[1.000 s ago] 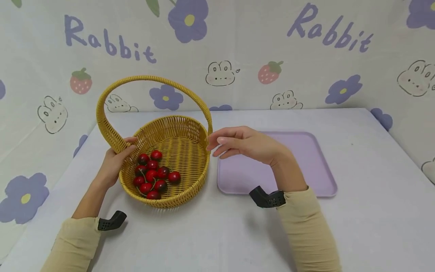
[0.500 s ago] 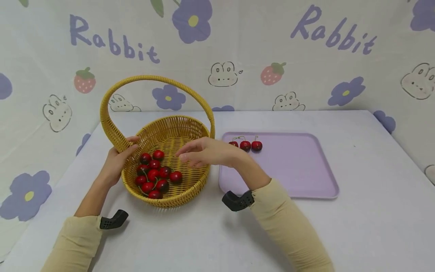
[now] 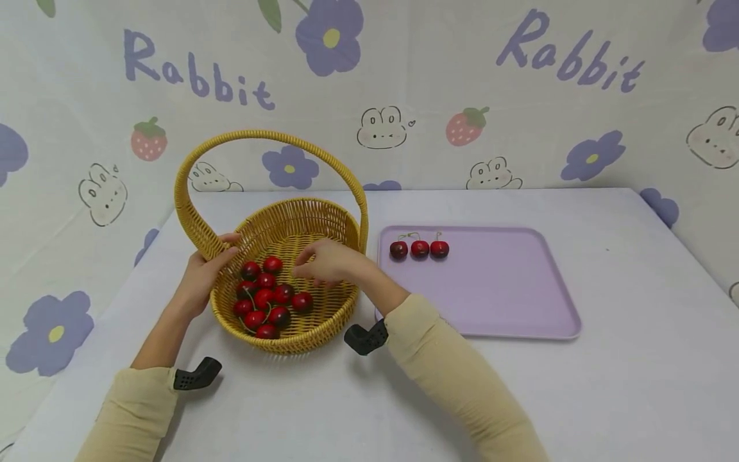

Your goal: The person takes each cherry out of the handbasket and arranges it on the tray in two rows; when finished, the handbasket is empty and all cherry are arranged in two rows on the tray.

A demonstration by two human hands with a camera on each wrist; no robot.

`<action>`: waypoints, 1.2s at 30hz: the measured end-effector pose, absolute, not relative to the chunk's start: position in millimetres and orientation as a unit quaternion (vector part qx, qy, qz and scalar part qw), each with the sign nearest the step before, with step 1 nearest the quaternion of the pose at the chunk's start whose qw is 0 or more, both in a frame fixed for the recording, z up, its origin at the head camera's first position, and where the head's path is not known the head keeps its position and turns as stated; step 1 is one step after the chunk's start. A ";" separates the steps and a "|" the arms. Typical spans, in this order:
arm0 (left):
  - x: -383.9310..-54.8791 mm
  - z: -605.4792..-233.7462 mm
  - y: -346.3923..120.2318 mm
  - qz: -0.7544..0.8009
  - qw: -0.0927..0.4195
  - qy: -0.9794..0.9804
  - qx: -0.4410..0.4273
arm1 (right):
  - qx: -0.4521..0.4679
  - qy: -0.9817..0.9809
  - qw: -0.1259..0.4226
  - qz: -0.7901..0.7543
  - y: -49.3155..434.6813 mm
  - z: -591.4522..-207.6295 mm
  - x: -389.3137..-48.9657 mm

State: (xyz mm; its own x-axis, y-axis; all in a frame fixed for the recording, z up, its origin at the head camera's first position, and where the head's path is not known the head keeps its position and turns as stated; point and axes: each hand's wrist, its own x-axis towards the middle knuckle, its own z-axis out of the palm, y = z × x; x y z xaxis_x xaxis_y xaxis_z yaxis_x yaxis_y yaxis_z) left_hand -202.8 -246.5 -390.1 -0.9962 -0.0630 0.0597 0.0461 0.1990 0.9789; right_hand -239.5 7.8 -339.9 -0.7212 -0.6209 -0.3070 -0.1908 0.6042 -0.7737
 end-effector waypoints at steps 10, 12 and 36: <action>-202.7 -390.8 -246.5 -0.634 0.042 -0.772 0.003 | -0.200 0.855 0.316 -0.360 -8.9 -354.9 -242.5; -202.5 -390.6 -246.3 -0.634 0.042 -0.772 0.003 | -0.203 0.852 0.322 -0.359 -9.5 -355.3 -240.9; -202.5 -389.9 -246.1 -0.634 0.040 -0.772 0.007 | -0.271 0.836 0.292 -0.377 1.5 -340.3 -233.6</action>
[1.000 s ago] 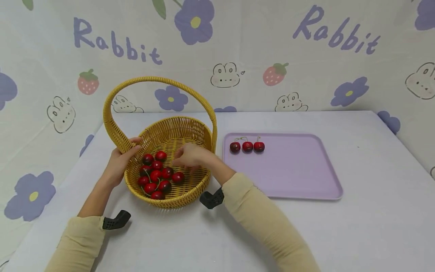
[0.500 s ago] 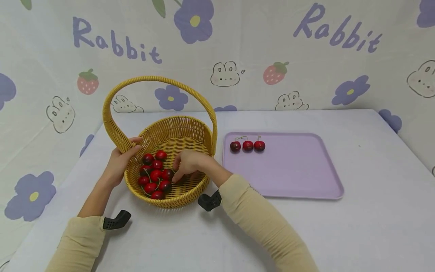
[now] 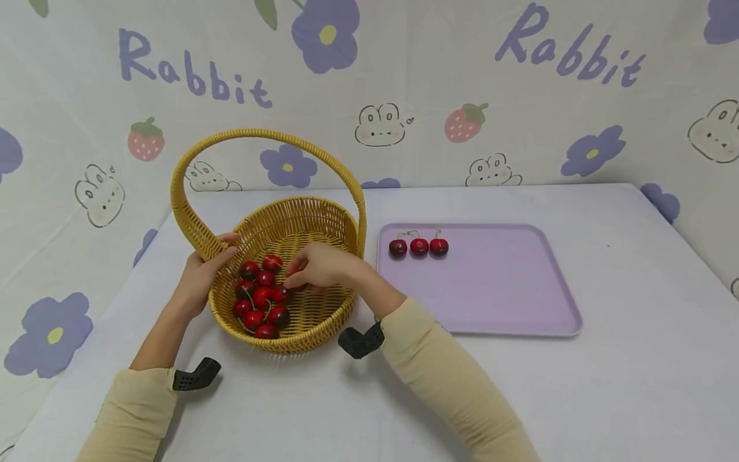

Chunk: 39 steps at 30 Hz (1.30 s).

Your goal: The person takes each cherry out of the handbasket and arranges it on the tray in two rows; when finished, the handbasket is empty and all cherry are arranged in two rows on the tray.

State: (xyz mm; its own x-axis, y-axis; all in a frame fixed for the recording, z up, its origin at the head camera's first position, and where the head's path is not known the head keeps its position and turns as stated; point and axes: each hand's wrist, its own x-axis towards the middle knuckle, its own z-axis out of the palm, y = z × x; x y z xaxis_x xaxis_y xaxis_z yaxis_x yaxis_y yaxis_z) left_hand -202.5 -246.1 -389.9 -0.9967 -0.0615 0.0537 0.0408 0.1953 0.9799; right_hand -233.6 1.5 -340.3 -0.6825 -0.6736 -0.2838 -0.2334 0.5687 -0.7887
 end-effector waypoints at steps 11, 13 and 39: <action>-201.4 -388.4 -245.7 -0.631 0.041 -0.774 0.003 | -0.298 0.757 0.334 -0.476 36.7 -318.0 -225.1; -201.3 -387.9 -245.3 -0.632 0.042 -0.774 0.001 | -0.297 0.750 0.339 -0.484 43.6 -316.1 -224.6; -200.8 -389.5 -245.4 -0.632 0.046 -0.774 -0.001 | -0.268 0.610 0.335 -0.666 132.1 -305.3 -220.6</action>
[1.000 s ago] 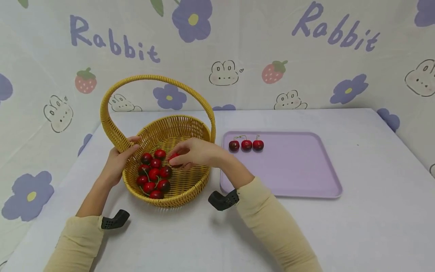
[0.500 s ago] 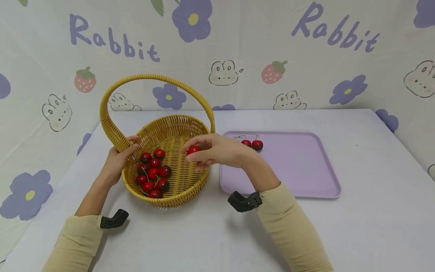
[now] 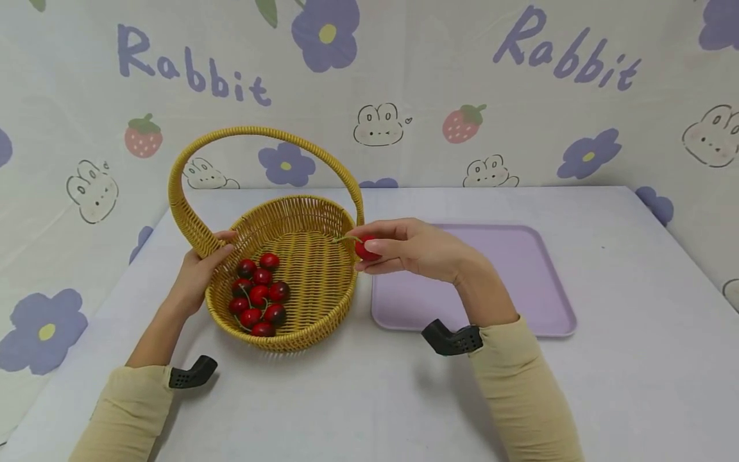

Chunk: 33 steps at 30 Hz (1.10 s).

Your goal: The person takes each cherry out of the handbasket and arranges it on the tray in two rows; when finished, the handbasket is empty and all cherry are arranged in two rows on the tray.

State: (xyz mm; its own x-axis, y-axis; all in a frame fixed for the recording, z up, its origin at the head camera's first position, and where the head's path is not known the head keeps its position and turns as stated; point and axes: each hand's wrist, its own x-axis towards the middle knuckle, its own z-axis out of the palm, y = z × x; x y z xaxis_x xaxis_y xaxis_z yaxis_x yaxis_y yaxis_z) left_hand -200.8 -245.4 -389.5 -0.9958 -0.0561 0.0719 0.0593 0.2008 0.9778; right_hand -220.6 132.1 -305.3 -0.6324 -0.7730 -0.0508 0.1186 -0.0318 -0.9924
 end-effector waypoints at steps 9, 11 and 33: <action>-200.1 -389.7 -246.2 -0.633 0.046 -0.773 -0.002 | -0.258 0.670 0.260 -0.646 163.2 -306.0 -229.9; -200.2 -389.3 -245.5 -0.633 0.046 -0.772 -0.003 | -0.247 0.669 0.253 -0.654 170.0 -306.4 -232.1; -200.6 -389.4 -245.0 -0.632 0.043 -0.774 0.001 | -0.076 0.580 0.178 -0.791 219.9 -327.3 -264.7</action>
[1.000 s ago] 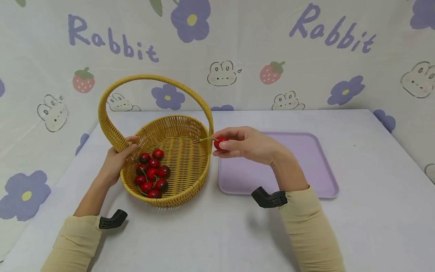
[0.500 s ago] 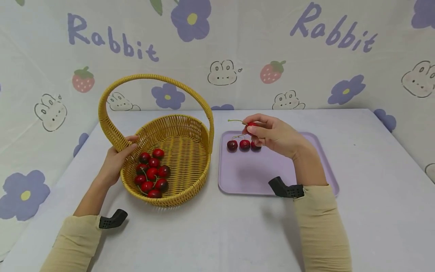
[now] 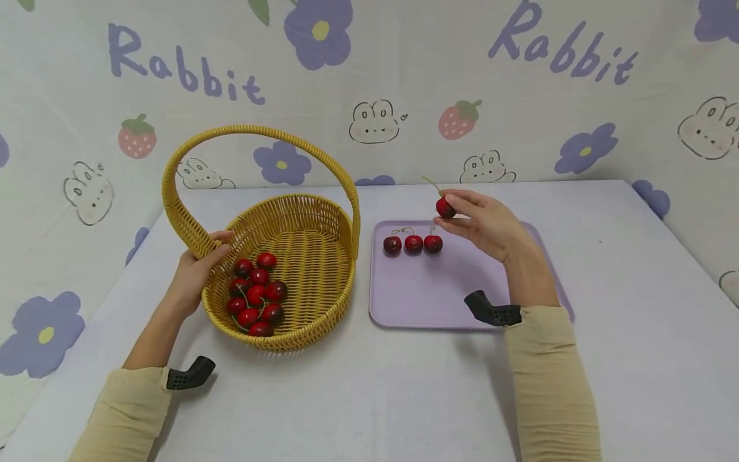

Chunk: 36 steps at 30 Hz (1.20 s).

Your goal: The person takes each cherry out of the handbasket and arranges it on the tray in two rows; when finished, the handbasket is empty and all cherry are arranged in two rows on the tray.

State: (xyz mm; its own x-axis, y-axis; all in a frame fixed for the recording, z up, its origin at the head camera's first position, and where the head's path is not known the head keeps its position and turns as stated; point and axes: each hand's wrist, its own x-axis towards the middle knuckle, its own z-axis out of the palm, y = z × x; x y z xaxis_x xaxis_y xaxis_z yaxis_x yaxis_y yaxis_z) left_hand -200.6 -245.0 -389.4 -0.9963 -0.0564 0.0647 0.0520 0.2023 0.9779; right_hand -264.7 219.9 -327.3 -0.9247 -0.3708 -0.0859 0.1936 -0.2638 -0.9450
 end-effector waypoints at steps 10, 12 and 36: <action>-200.7 -389.6 -244.9 -0.632 0.042 -0.774 0.002 | -0.016 0.620 0.210 -0.755 234.0 -345.6 -275.2; -200.6 -389.5 -244.9 -0.632 0.042 -0.774 0.002 | -0.014 0.619 0.208 -0.757 236.7 -349.0 -276.9; -201.1 -389.8 -244.8 -0.632 0.045 -0.774 0.002 | 0.011 0.842 0.160 -0.515 237.2 -382.9 -286.1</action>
